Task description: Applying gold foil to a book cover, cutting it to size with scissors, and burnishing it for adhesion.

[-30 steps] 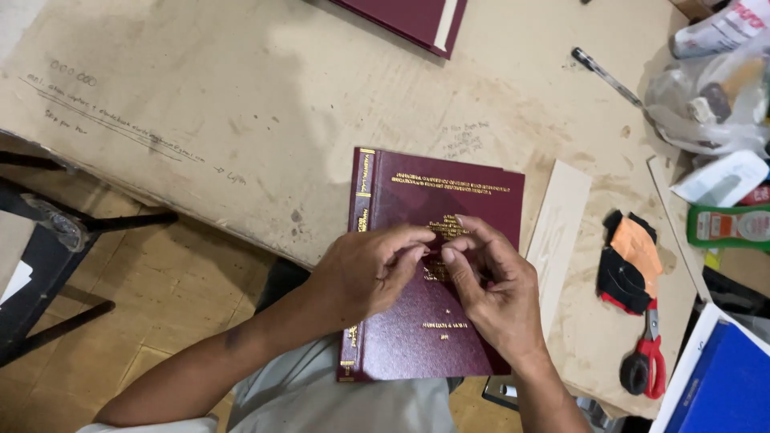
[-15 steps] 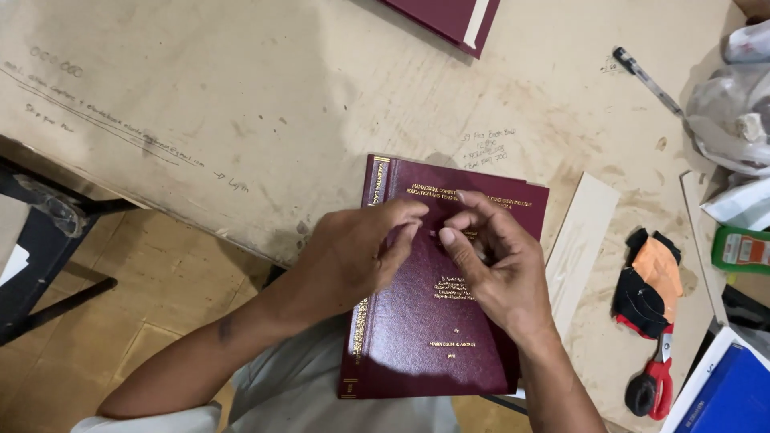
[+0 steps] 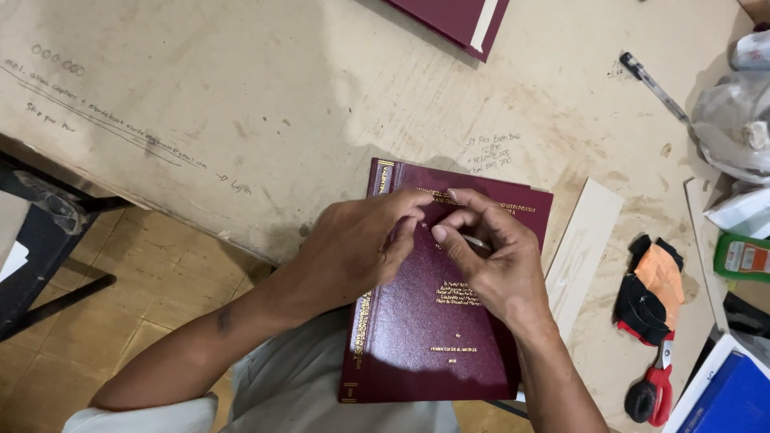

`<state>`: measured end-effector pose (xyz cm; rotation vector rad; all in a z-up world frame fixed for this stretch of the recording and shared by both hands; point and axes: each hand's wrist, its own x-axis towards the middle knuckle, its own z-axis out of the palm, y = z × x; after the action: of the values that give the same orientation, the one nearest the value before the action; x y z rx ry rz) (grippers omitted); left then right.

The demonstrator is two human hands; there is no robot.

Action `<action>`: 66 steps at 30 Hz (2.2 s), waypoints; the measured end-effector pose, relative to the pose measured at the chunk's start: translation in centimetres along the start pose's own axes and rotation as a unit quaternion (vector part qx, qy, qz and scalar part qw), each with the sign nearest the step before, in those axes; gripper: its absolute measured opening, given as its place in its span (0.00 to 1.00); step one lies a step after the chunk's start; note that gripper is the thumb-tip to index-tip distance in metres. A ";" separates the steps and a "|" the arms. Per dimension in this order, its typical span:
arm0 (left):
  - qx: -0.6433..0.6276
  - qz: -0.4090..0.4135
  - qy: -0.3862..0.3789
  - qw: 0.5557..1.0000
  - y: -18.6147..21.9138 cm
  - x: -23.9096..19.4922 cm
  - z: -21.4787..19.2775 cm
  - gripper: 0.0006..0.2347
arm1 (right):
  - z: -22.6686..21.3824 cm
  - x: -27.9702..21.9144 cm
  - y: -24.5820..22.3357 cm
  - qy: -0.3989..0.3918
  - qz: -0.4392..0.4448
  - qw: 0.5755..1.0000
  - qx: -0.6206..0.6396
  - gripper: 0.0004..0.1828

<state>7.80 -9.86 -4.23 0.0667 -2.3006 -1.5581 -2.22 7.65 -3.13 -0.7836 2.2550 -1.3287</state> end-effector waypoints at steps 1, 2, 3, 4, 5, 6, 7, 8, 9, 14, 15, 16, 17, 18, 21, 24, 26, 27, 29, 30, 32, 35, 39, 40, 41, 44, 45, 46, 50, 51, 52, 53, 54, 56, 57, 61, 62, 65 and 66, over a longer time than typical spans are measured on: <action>0.000 0.000 0.001 1.000 0.1 0.1 -0.2 0.06 | 0.1 0.2 -0.1 0.000 -0.001 1.000 0.000 0.24; 0.011 0.008 -0.001 1.000 0.2 0.2 -0.3 0.06 | 0.1 0.3 -0.2 -0.001 0.000 1.000 -0.003 0.24; 0.023 0.016 -0.002 1.000 0.3 0.2 -0.5 0.07 | 0.2 0.4 -0.2 -0.003 0.000 1.000 -0.006 0.25; 0.022 0.016 -0.002 1.000 0.1 0.3 -0.4 0.07 | 0.3 0.7 -0.3 -0.003 0.000 1.000 -0.006 0.25; 0.040 0.031 0.010 0.999 -0.1 0.4 -0.3 0.08 | 0.4 0.9 -0.4 0.000 0.001 1.000 -0.003 0.24; 0.057 0.046 0.021 0.997 -0.3 0.5 -0.2 0.10 | 0.5 1.1 -0.4 0.002 0.002 1.000 0.001 0.23; 0.057 0.045 0.022 0.997 -0.7 0.4 0.0 0.10 | 0.5 1.3 -0.3 0.002 0.002 1.000 0.000 0.23; 0.074 0.051 0.022 0.996 -1.1 0.4 0.1 0.10 | 0.5 1.5 -0.2 0.001 0.003 1.000 -0.009 0.22; 0.092 0.057 0.022 0.994 -1.5 0.3 0.3 0.11 | 0.5 1.6 -0.1 0.000 0.004 1.000 -0.018 0.22; 0.183 0.069 0.003 0.981 -3.0 -0.1 1.2 0.13 | 0.8 2.0 0.7 0.015 0.000 0.999 -0.032 0.21; 0.229 0.078 -0.007 0.970 -3.3 -0.2 1.4 0.14 | 0.9 2.1 0.8 0.019 0.000 0.999 -0.032 0.21; 0.228 0.078 -0.007 0.971 -3.3 -0.1 1.4 0.14 | 0.9 2.1 0.7 0.019 0.001 0.999 -0.033 0.21; 0.232 0.084 -0.020 0.969 -3.3 -0.1 1.5 0.15 | 0.8 2.2 0.5 0.023 0.000 0.999 -0.037 0.21; 0.237 0.089 -0.031 0.967 -3.3 0.1 1.5 0.15 | 0.8 2.3 0.4 0.027 -0.003 0.999 -0.041 0.21; 0.236 0.091 -0.060 0.966 -3.3 0.3 1.1 0.13 | 0.8 2.5 0.9 0.031 0.001 0.999 -0.045 0.23; 0.242 0.126 -0.042 0.961 -3.8 0.2 1.3 0.13 | 1.0 2.6 1.3 0.031 0.003 0.999 -0.039 0.23; 0.252 0.145 -0.036 0.956 -3.7 0.1 1.3 0.13 | 1.0 2.6 1.3 0.032 0.006 0.999 -0.037 0.23; 0.263 0.163 -0.029 0.950 -3.7 0.0 1.4 0.13 | 1.0 2.5 1.4 0.032 0.007 0.999 -0.035 0.23; 0.324 0.188 0.005 0.927 -4.2 -0.7 2.4 0.12 | 1.1 2.5 1.0 0.032 0.005 0.999 -0.042 0.23; 0.383 0.211 0.039 0.899 -4.5 -1.1 2.9 0.11 | 1.1 2.5 0.8 0.032 0.003 0.998 -0.048 0.22; 0.401 0.206 0.053 0.891 -4.0 -1.8 3.2 0.11 | 1.0 2.5 1.1 0.037 0.005 0.998 -0.043 0.22; 0.427 0.182 0.086 0.881 -3.3 -2.5 3.9 0.13 | 1.0 2.5 1.3 0.046 0.005 0.998 -0.042 0.22; 0.466 0.123 0.038 0.875 -1.8 -3.8 4.3 0.16 | 1.1 2.4 1.0 0.042 0.053 0.996 -0.051 0.19; 0.464 0.121 0.039 0.876 -1.8 -3.9 4.4 0.16 | 1.1 2.4 1.2 0.040 0.053 0.996 -0.053 0.19; 0.472 0.111 0.013 0.874 -1.9 -4.1 4.5 0.18 | 1.1 2.4 1.3 0.043 0.049 0.996 -0.052 0.19; 0.486 0.105 0.006 0.868 -1.8 -4.2 4.4 0.19 | 1.1 2.4 1.3 0.045 0.045 0.997 -0.041 0.19; 0.491 0.108 0.024 0.864 -1.7 -4.2 4.3 0.17 | 1.1 2.3 1.3 0.044 0.047 0.997 -0.031 0.19; 0.490 0.108 0.024 0.865 -1.7 -4.0 4.1 0.17 | 1.1 2.3 1.3 0.044 0.048 0.997 -0.032 0.19; 0.491 0.120 0.027 0.862 -2.0 -3.5 3.7 0.17 | 1.1 2.3 1.1 0.049 0.053 0.997 -0.019 0.19; 0.509 0.126 0.031 0.851 -2.1 -3.4 3.7 0.17 | 1.1 2.3 1.0 0.049 0.056 0.997 -0.014 0.19; 0.507 0.128 0.030 0.852 -2.1 -3.2 3.6 0.17 | 1.1 2.3 1.1 0.051 0.057 0.997 -0.015 0.19; 0.520 0.133 0.024 0.844 -2.1 -3.1 3.5 0.16 | 1.1 2.3 1.2 0.053 0.060 0.997 -0.015 0.19; 0.532 0.138 0.018 0.835 -2.2 -2.9 3.5 0.16 | 1.0 2.3 1.3 0.054 0.063 0.996 -0.015 0.19; 0.537 0.140 -0.030 0.831 -2.9 -2.9 3.6 0.18 | 1.0 2.3 1.5 0.056 0.061 0.996 -0.014 0.18; 0.543 0.140 -0.077 0.825 -3.3 -2.9 3.7 0.21 | 1.0 2.3 1.6 0.057 0.058 0.997 -0.012 0.18; 0.560 0.151 -0.038 0.814 -3.6 -2.7 3.0 0.17 | 1.0 2.2 1.4 0.062 0.056 0.996 -0.014 0.18; 0.567 0.158 -0.012 0.808 -3.5 -2.6 2.7 0.16 | 1.0 2.2 1.3 0.061 0.056 0.996 -0.019 0.18; 0.560 0.155 -0.002 0.814 -3.8 -2.8 2.8 0.15 | 1.1 2.1 1.1 0.064 0.056 0.996 -0.031 0.18; 0.547 0.143 -0.016 0.825 -4.0 -2.9 2.9 0.16 | 1.2 2.1 1.1 0.066 0.056 0.996 -0.036 0.18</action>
<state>8.96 -8.16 -9.63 -0.0215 -2.7354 0.0452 -3.44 5.93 -4.77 -0.5996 2.4243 -1.2879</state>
